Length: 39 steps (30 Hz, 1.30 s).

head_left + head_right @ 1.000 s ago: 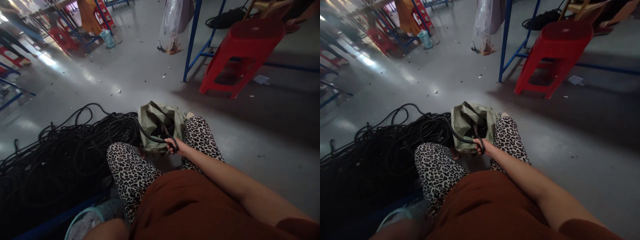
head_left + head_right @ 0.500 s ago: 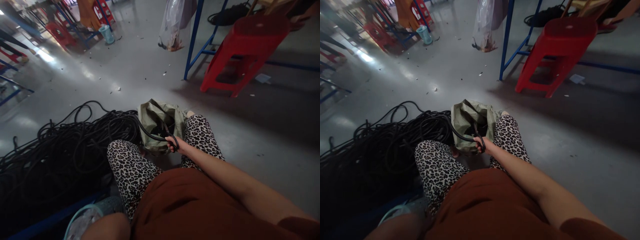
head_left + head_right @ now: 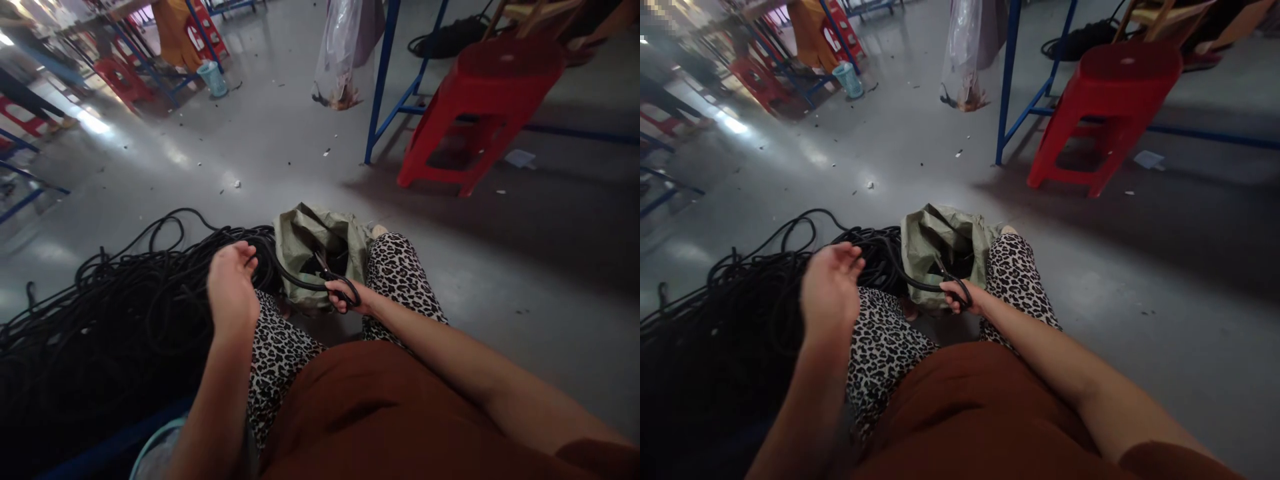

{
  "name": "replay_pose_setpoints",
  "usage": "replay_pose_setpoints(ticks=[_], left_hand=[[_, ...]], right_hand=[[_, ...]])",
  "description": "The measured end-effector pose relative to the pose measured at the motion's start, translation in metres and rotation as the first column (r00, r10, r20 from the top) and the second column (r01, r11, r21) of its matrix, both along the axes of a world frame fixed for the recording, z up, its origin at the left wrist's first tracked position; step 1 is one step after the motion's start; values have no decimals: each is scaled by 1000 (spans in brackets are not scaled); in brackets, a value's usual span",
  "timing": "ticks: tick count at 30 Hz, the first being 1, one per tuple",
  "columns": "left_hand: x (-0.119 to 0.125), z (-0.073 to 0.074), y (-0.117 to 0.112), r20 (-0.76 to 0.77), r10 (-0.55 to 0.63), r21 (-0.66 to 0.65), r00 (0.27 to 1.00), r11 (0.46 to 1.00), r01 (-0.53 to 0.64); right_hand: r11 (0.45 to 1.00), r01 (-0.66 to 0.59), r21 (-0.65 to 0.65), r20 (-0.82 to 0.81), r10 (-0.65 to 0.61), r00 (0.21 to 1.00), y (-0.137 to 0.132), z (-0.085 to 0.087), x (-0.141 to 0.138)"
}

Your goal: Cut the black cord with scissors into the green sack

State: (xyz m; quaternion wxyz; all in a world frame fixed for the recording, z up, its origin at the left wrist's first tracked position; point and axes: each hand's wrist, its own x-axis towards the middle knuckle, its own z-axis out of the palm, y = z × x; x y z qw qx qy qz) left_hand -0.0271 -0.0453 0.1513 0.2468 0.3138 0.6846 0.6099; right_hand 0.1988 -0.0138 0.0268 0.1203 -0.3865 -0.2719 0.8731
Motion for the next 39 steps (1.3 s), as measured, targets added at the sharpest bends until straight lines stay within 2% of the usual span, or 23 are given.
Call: replay_pose_setpoints(ticks=[2, 3, 4, 5, 6, 7, 8, 9, 11, 14, 16, 17, 19, 21, 24, 26, 29, 31, 32, 34, 35, 37, 39], left_hand=[[-6, -16, 8, 137, 113, -279, 984, 958, -71], [-10, -24, 12, 254, 161, -403, 954, 914, -47], [-14, -31, 16, 401, 187, -466, 897, 884, 24], [-19, -38, 20, 557, 174, -451, 812, 885, 119], [-23, -42, 24, 711, 149, -375, 687, 907, 191], [-27, -45, 26, 805, 118, -288, 581, 935, 209], [-30, -45, 28, 844, 100, -222, 527, 959, 175], [-32, -43, 29, 855, 83, -175, 512, 975, 134], [-34, -37, 25, 794, 78, -108, 602, 994, 13], [-31, -28, 4, 597, 48, 58, 801, 993, -103], [-28, -29, -19, 453, 32, 168, 891, 978, -121], [-26, -32, -31, 403, 36, 179, 915, 977, -117], [-23, -41, -54, 368, 88, 96, 925, 987, -132], [-23, -50, -70, 383, 141, -74, 913, 990, -122], [-24, -59, -79, 336, 168, -251, 927, 964, -83], [-23, -62, -77, 260, 95, -375, 961, 927, 10], [-16, -64, -66, 69, -151, -456, 986, 874, 166], [-8, -64, -52, -178, -293, -400, 939, 894, 203], [-3, -64, -44, -311, -343, -348, 886, 909, 230], [6, -65, -26, -534, -412, -265, 738, 911, 317], [10, -65, -17, -601, -448, -260, 662, 892, 369], [18, -68, 0, -627, -595, -349, 503, 791, 502], [24, -75, 11, -527, -759, -530, 382, 645, 550]], right_hand=[[997, -75, 29, -118, 78, 990, -1, -1, 2], [993, -104, 49, -161, 110, 981, -2, -2, 2], [987, -149, 65, -190, 158, 969, -2, -4, 3], [979, -188, 77, -213, 201, 956, -2, -7, 3], [974, -210, 85, -235, 224, 946, -2, -9, 3], [971, -220, 89, -256, 236, 937, -2, -12, 3], [969, -226, 95, -268, 244, 932, -3, -14, 3], [969, -224, 102, -273, 244, 931, -3, -16, 4], [974, -200, 107, -266, 222, 938, -3, -18, 4], [989, -122, 82, -229, 137, 964, -1, -18, 4], [998, -52, 37, -184, 58, 981, 1, -17, 3], [1000, -17, 10, -152, 18, 988, 2, -16, 2], [997, 65, -35, -76, -67, 995, 3, -13, 0], [989, 137, -65, -2, -137, 991, 5, -10, -2], [976, 193, -98, 65, -187, 980, 6, -7, -4], [969, 222, -105, 90, -213, 973, 7, -6, -5], [950, 304, -75, 111, -295, 949, 10, -6, -5], [941, 332, -64, 117, -324, 939, 13, -7, -4], [938, 342, -57, 124, -334, 934, 14, -7, -4], [943, 328, -50, 153, -317, 936, 15, -7, -4], [947, 319, -39, 171, -309, 936, 15, -7, -4], [955, 296, 1, 219, -289, 932, 16, -7, -5], [959, 280, 38, 265, -280, 923, 17, -9, -7]])
